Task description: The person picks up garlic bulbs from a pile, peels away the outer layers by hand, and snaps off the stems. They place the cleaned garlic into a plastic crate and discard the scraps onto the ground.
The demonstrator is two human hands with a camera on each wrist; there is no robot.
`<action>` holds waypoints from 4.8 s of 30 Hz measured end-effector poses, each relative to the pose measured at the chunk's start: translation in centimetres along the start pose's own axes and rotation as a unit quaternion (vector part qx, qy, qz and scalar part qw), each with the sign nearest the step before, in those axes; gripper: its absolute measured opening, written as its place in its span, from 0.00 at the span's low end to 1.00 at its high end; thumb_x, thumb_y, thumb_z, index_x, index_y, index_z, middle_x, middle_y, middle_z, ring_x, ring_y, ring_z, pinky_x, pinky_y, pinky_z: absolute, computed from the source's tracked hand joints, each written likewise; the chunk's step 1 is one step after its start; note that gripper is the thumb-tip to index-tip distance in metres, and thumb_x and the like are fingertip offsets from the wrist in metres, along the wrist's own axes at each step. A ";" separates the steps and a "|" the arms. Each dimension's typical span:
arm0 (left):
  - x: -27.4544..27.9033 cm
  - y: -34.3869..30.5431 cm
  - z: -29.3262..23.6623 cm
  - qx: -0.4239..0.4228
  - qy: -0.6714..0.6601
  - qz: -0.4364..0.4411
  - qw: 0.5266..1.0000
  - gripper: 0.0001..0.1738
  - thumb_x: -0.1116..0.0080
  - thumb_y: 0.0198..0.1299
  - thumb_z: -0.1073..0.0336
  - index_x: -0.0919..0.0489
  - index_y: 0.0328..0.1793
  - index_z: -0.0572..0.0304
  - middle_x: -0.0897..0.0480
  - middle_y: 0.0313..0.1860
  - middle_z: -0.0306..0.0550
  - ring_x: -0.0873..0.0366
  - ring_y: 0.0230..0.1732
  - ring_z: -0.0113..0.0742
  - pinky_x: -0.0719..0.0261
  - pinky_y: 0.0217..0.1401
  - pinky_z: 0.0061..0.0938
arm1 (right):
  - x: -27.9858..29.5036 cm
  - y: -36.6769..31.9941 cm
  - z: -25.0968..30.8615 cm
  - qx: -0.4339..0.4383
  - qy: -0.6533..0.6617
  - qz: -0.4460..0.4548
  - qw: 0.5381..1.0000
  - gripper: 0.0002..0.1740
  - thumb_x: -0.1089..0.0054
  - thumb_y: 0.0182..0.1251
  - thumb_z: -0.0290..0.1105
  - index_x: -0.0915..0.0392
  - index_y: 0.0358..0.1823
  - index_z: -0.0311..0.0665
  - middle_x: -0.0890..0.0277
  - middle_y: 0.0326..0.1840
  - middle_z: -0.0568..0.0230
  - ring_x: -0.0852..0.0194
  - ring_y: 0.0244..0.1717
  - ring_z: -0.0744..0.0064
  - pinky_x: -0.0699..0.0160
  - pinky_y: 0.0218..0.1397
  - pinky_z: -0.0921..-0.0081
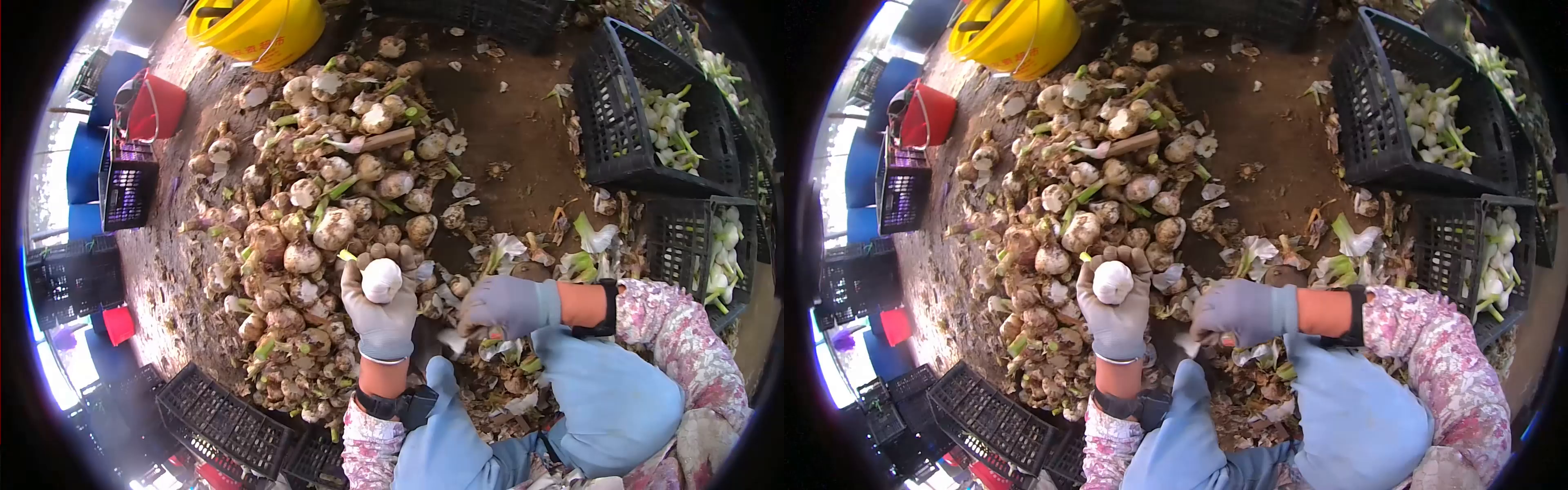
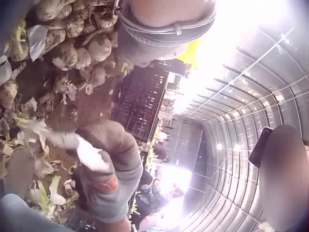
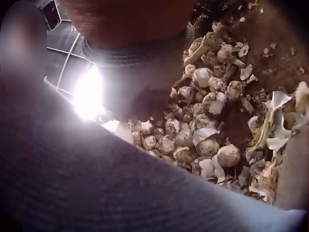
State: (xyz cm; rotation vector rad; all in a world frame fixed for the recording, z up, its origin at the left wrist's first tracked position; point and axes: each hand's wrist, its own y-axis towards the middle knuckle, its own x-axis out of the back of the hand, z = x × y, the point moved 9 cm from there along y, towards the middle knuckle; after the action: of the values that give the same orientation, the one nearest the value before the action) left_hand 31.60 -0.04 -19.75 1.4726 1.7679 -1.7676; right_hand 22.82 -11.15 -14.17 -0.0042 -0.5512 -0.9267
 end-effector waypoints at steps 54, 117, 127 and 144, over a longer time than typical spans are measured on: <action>-26.2 -16.1 -14.1 -0.696 0.707 0.125 -0.010 0.35 0.34 0.41 0.49 0.31 0.55 0.56 0.34 0.37 0.44 0.37 0.37 0.38 0.34 0.37 0.30 | 4.2 4.7 4.4 -0.178 0.494 -0.063 0.848 0.50 0.43 0.52 0.69 0.35 0.60 0.29 0.29 0.51 0.63 0.28 0.43 0.77 0.28 0.45 0.78; -0.5 -2.9 4.4 -0.009 0.396 0.139 0.908 0.50 0.33 0.50 0.43 0.46 0.69 0.64 0.31 0.60 0.51 0.28 0.57 0.39 0.26 0.57 0.30 | 4.1 -0.8 -4.9 -0.299 0.427 -0.242 0.818 0.20 0.42 0.67 0.36 0.27 0.55 0.31 0.25 0.50 0.65 0.32 0.51 0.81 0.34 0.58 0.77; -0.4 -4.6 8.4 0.378 0.009 0.309 0.873 0.44 0.64 0.58 0.26 0.32 0.62 0.58 0.26 0.58 0.49 0.27 0.54 0.43 0.27 0.55 0.38 | 4.7 -1.6 -5.8 -0.220 0.247 -0.274 0.903 0.17 0.43 0.66 0.34 0.25 0.53 0.34 0.24 0.44 0.68 0.29 0.44 0.80 0.28 0.49 0.78; -0.4 -5.7 8.7 0.394 0.060 0.230 0.888 0.54 0.33 0.43 0.44 0.42 0.68 0.74 0.27 0.53 0.68 0.21 0.45 0.56 0.14 0.40 0.40 | 5.4 -9.5 -13.4 -0.284 0.645 -0.499 0.504 0.18 0.58 0.67 0.33 0.32 0.56 0.38 0.24 0.45 0.59 0.27 0.37 0.74 0.25 0.40 0.73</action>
State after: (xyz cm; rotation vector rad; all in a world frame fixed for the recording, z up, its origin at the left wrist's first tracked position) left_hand 23.46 -6.23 -18.08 2.0902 0.5927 -2.2385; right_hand 24.19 -24.16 -25.51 0.4347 1.3925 -1.8539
